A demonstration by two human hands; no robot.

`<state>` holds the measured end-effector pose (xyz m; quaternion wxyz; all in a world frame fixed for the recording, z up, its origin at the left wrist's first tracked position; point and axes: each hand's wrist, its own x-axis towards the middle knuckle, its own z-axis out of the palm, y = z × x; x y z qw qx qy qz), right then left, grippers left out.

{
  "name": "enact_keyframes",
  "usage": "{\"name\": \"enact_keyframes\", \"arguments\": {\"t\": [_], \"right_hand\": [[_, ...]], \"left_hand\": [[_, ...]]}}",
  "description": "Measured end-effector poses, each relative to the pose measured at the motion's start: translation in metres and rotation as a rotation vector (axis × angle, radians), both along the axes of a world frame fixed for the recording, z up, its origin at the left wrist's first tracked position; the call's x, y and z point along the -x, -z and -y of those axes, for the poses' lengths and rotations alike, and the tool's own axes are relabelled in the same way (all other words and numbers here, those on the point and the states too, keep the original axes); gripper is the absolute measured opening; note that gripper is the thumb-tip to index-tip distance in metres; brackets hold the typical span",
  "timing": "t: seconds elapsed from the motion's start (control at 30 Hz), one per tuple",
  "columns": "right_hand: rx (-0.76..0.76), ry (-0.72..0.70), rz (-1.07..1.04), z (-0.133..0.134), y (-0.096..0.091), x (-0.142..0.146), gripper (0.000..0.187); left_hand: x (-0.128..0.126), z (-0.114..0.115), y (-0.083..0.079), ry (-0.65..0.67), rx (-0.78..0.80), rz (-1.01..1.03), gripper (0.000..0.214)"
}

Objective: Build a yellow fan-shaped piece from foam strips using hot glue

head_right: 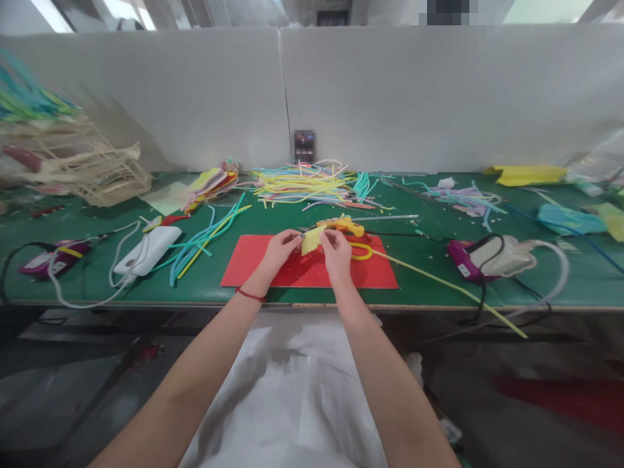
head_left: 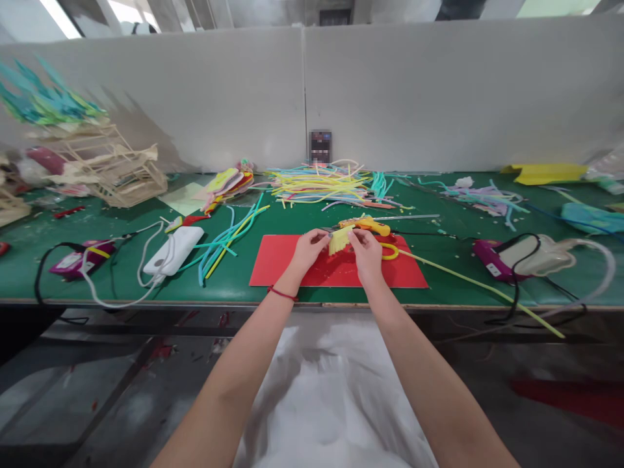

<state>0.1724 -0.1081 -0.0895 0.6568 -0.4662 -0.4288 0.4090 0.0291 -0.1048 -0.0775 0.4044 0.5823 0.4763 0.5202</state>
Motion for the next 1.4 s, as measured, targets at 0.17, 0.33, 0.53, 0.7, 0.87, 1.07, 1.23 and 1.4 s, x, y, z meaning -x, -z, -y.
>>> {"name": "enact_keyframes", "arguments": {"t": [0.17,0.33,0.53,0.7,0.87,1.07,1.23,1.4], "right_hand": [[-0.001,-0.027,0.028,0.0001,-0.0012,0.0006,0.042],[-0.009,-0.110,0.095,0.0013,-0.0016,0.0028,0.040],[-0.029,-0.173,0.161,0.0025,-0.0001,0.0036,0.033],[-0.018,-0.117,0.076,0.0025,-0.0014,0.0028,0.030],[-0.037,-0.124,0.093,0.0013,0.0012,0.0018,0.028],[-0.047,-0.126,0.174,0.0008,0.0027,0.0001,0.027],[-0.058,-0.160,0.134,0.0034,-0.0032,0.0023,0.032],[-0.058,-0.145,0.128,0.0052,-0.0066,0.0029,0.038]], "left_hand": [[0.0018,0.0007,-0.0009,-0.015,0.030,0.060,0.019],[0.0027,0.0008,0.0002,-0.054,0.014,0.137,0.022],[0.0027,0.0014,0.0002,-0.055,0.004,0.133,0.025],[0.0011,0.0030,-0.0014,-0.001,0.030,0.137,0.025],[-0.0002,0.0024,-0.0015,0.027,0.030,0.111,0.026],[0.0002,0.0030,-0.0023,-0.003,0.007,0.059,0.021],[0.0008,0.0031,-0.0022,-0.005,0.006,0.119,0.025],[0.0005,0.0030,-0.0030,-0.012,-0.001,0.131,0.027]]}}
